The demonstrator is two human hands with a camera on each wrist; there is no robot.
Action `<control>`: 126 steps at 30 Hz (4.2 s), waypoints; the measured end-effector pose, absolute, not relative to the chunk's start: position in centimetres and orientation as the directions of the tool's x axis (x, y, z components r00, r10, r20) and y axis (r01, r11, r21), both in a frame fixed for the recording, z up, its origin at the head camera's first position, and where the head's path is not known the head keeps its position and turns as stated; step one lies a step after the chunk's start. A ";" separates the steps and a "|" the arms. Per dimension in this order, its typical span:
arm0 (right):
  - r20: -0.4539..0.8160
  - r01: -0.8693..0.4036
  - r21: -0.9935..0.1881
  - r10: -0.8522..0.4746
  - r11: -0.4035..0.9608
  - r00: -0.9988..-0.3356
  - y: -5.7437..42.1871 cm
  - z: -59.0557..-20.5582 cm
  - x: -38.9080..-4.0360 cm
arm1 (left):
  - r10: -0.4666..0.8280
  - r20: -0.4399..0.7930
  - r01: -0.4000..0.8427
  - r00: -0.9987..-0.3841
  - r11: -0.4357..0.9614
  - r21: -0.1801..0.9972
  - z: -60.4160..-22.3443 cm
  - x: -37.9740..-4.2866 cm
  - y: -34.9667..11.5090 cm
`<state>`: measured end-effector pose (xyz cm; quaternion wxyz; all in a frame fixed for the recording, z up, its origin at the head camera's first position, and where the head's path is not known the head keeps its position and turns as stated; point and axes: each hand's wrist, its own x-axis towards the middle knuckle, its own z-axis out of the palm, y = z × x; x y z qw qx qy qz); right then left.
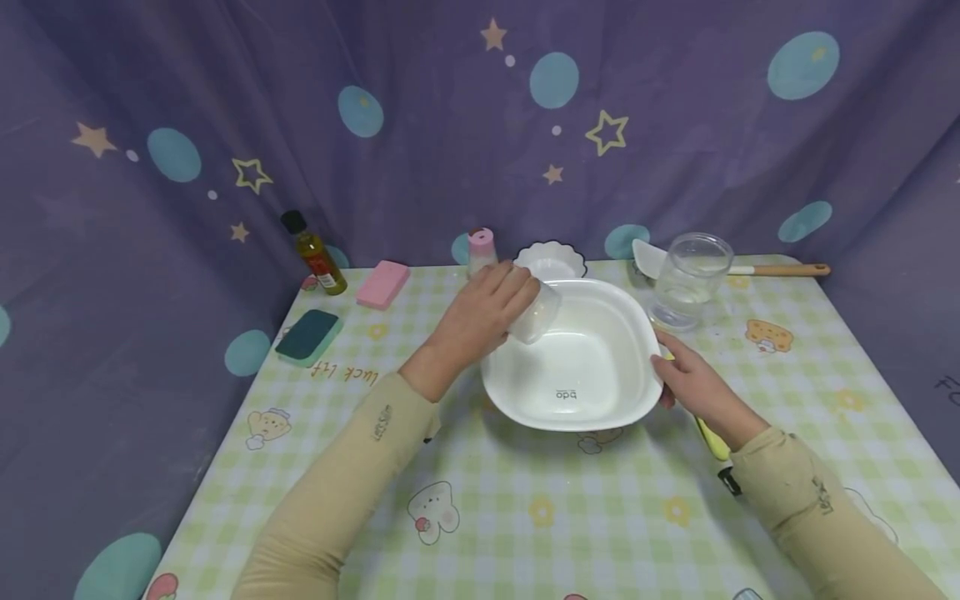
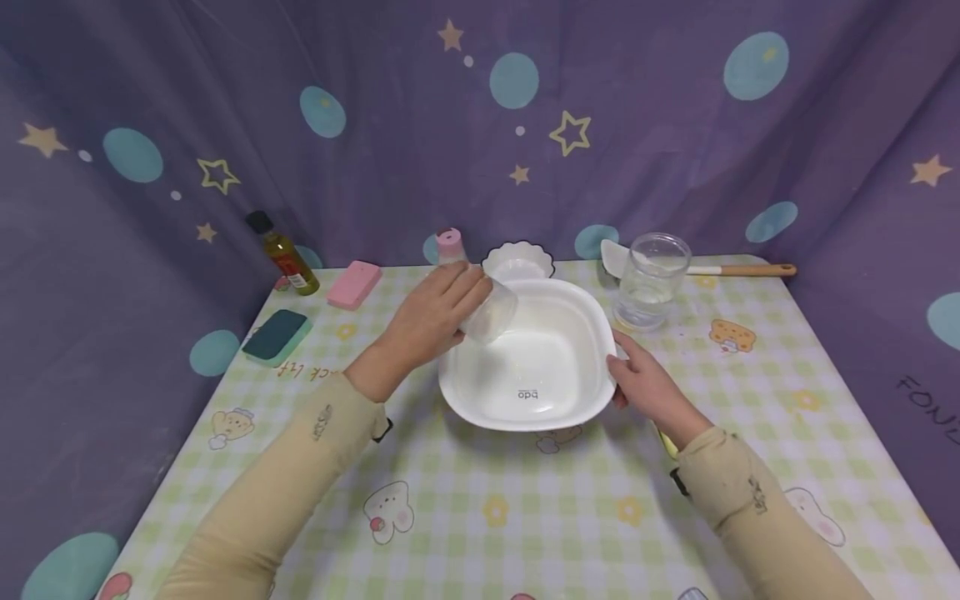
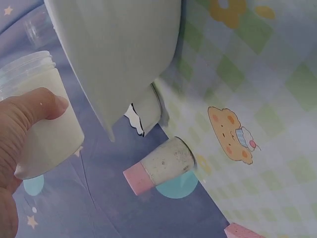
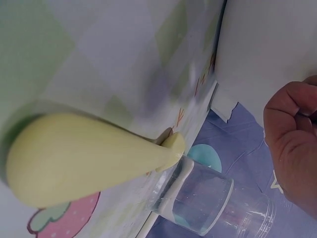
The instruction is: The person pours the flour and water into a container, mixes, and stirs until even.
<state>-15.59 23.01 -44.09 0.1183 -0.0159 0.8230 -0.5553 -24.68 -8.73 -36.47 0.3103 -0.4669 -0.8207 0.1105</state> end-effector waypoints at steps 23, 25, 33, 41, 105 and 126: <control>-0.171 0.100 -0.924 -0.167 0.368 -0.971 22.9 -43.7 -15.4 | 0.905 0.228 0.660 -0.358 0.418 -0.625 -37.6 -24.2 -7.4; -0.171 0.100 -0.924 -0.167 0.368 -0.971 22.8 -43.7 -15.4 | 0.910 0.201 0.662 -0.362 0.403 -0.632 -37.7 -24.2 -7.3; -0.170 0.099 -0.926 -0.167 0.364 -0.971 22.9 -43.8 -15.3 | 0.914 0.164 0.655 -0.372 0.383 -0.651 -38.0 -24.0 -7.2; -0.171 0.098 -0.925 -0.170 0.368 -0.970 23.0 -43.9 -15.4 | 0.928 0.182 0.680 -0.325 0.363 -0.637 -38.5 -24.1 -7.2; -0.195 0.121 -0.927 -0.182 0.354 -0.964 23.1 -43.7 -15.5 | 0.167 0.128 0.191 -0.978 0.451 0.872 -37.7 -25.9 -12.5; -0.167 0.094 -0.935 -0.189 0.343 -0.968 23.0 -43.6 -15.3 | -0.043 0.117 0.087 -0.992 0.428 0.899 -43.3 -28.0 -19.9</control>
